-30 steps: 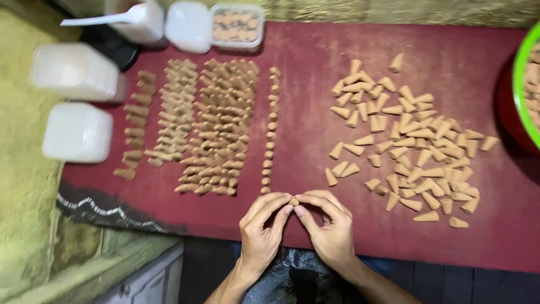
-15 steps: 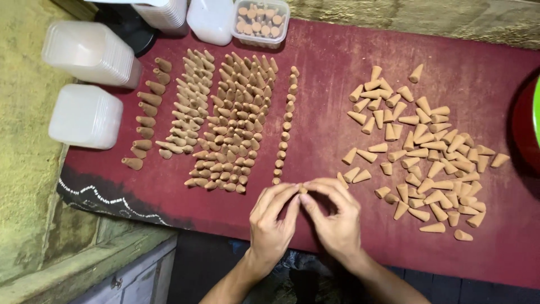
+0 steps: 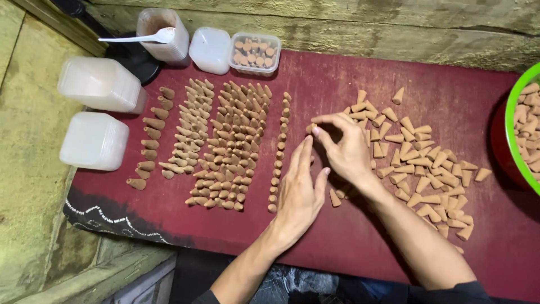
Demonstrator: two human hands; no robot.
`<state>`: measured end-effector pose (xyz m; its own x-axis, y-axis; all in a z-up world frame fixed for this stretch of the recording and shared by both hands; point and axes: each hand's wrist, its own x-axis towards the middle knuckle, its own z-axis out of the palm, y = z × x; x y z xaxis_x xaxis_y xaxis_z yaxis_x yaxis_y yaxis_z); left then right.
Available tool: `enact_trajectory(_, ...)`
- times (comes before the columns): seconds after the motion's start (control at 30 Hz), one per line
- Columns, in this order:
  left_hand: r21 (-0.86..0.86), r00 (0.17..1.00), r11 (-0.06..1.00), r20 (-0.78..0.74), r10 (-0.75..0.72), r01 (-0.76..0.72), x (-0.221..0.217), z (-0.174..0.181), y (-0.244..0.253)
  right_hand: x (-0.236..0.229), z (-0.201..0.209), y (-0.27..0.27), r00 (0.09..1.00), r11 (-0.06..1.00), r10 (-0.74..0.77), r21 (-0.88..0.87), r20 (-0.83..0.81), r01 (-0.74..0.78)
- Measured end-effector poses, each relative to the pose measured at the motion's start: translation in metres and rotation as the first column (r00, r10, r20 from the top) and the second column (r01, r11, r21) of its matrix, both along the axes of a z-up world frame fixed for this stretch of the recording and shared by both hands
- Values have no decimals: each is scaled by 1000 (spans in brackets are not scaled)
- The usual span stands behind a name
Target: Arranging incense cones into neat rows on a table
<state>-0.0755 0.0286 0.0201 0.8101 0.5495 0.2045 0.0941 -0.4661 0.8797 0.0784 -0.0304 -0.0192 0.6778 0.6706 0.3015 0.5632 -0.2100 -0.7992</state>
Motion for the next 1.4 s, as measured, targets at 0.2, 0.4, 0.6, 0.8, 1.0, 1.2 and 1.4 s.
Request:
enact_trajectory(0.2,98,1000,995,-21,10,-8,12,-13,8,27,-8,36,1000,997,28,-65,-8,-28)
enact_trajectory(0.4,278,993,960,-119,12,22,6,-21,14,44,-20,63,999,994,-3,-109,-40,-2)
enact_trajectory(0.6,331,997,944,-68,39,-14,5,-15,32,51,-29,74,1000,995,18,-94,-23,-20)
enact_trajectory(0.8,251,998,968,-66,9,8,0,2,45,46,-21,80,998,981,-7,-196,-70,-7)
enact_trajectory(1.0,243,999,969,-39,-34,42,-20,9,44,44,-21,78,990,986,19,-160,-141,-42)
enact_trajectory(1.2,287,991,954,126,50,-85,-59,18,40,15,33,41,995,973,38,-222,-97,-59)
enact_trajectory(1.4,367,958,885,148,247,-285,-98,-6,17,-55,56,-27,976,971,215,-114,19,-211)
